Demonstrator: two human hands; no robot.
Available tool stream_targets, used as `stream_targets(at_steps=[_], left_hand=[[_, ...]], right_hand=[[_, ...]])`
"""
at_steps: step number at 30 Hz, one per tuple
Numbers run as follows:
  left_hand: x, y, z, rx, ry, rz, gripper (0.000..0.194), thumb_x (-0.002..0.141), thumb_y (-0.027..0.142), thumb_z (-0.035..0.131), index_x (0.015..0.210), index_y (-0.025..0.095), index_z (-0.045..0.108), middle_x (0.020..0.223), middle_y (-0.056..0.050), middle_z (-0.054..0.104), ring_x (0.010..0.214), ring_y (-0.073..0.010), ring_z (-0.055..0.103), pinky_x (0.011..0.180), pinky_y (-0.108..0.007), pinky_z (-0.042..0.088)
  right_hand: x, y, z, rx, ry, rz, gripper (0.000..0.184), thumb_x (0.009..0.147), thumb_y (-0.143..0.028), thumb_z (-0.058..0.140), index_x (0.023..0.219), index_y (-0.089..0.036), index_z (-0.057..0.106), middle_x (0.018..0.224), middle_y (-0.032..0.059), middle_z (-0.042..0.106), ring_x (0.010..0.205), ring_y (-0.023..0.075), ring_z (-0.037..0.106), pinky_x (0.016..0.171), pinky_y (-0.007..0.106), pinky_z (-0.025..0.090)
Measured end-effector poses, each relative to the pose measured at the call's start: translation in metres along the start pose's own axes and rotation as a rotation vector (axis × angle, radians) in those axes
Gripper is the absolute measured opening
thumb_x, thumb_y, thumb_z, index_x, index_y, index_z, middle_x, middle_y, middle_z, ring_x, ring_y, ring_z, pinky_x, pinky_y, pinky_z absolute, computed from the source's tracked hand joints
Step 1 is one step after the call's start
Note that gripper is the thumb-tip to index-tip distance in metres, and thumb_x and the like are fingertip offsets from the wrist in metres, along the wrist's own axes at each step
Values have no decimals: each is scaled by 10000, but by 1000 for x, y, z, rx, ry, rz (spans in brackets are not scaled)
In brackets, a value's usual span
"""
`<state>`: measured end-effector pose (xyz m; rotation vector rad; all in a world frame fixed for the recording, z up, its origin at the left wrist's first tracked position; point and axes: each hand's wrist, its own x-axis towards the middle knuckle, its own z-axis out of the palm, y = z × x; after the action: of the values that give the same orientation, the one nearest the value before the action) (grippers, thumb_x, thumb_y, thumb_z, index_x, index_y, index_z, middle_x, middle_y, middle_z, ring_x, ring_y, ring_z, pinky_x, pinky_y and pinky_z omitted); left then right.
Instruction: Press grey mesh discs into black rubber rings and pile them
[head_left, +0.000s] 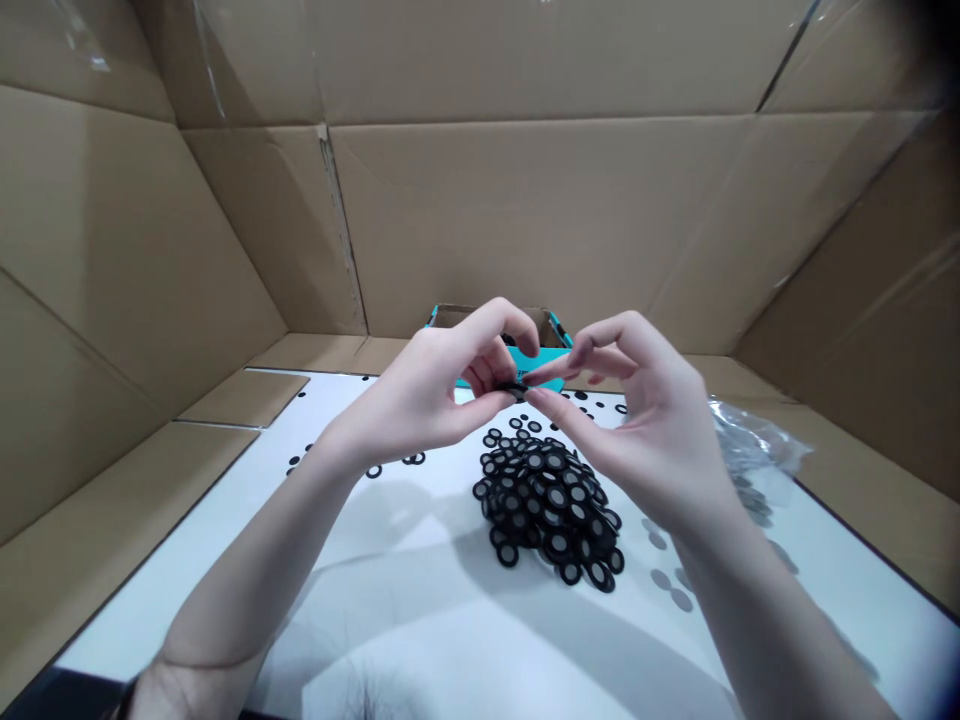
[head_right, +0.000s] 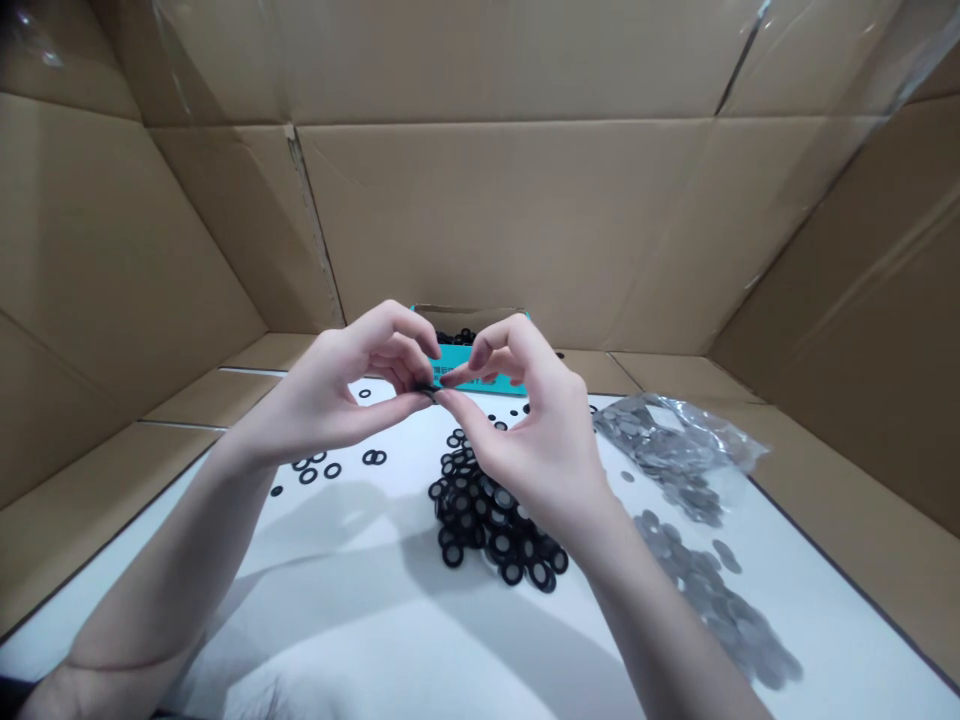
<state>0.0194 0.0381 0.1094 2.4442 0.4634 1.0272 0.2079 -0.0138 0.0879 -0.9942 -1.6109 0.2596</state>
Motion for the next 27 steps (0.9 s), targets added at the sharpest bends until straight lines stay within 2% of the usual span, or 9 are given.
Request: stream_targets(at_steps=[5, 10, 13, 16, 19, 23, 27], left_hand=[[1, 1, 3, 1, 14, 11, 260, 870, 46, 585, 1062, 202, 505, 840, 21, 645, 738, -85, 649, 686, -191, 553], [0, 6, 2, 85, -99, -34, 204, 902, 50, 546, 1022, 205, 491, 830, 27, 640, 729, -87, 639, 646, -192, 528], [-1, 7, 0, 87, -109, -30, 223, 894, 37, 554, 1031, 204, 494, 802, 35, 640, 708, -85, 625, 642, -196, 530], [-1, 6, -1, -33, -24, -12, 254, 890, 57, 605, 1068, 203, 498, 821, 27, 650, 746, -92, 654, 697, -202, 580], [0, 4, 0, -107, 33, 23, 350, 860, 85, 690, 1137, 213, 518, 921, 3, 665, 845, -114, 687, 753, -215, 615], [-1, 5, 2, -84, 73, 98, 391, 838, 86, 730, 1158, 226, 554, 1054, -19, 686, 932, -131, 701, 784, -222, 621], [-2, 6, 1, -41, 94, 126, 376, 848, 118, 754, 1160, 212, 566, 1005, -9, 710, 944, -138, 715, 843, -237, 620]], right_hand=[[-1, -1, 3, 0, -5, -3, 232, 797, -162, 707, 806, -257, 496, 726, -56, 577, 707, 138, 630, 717, 335, 517], [-4, -2, 4, 41, -13, -33, 282, 782, -128, 697, 777, -262, 449, 714, -53, 547, 689, 143, 604, 685, 337, 529], [-5, -3, 4, 33, 10, -47, 300, 774, -111, 703, 778, -268, 448, 722, -47, 558, 694, 153, 607, 700, 359, 536], [-3, 1, 3, 78, 17, 19, 293, 779, -151, 732, 792, -263, 463, 707, -52, 567, 721, 160, 632, 726, 366, 525], [2, 8, 1, 237, -29, 130, 299, 784, -236, 764, 806, -258, 466, 681, -58, 580, 700, 151, 630, 686, 341, 495], [6, 14, 0, 475, -128, 278, 384, 744, -369, 833, 816, -243, 478, 677, -54, 597, 655, 130, 585, 640, 302, 456], [6, 15, 0, 590, -206, 365, 441, 720, -437, 866, 819, -234, 486, 663, -64, 569, 631, 109, 523, 621, 269, 409]])
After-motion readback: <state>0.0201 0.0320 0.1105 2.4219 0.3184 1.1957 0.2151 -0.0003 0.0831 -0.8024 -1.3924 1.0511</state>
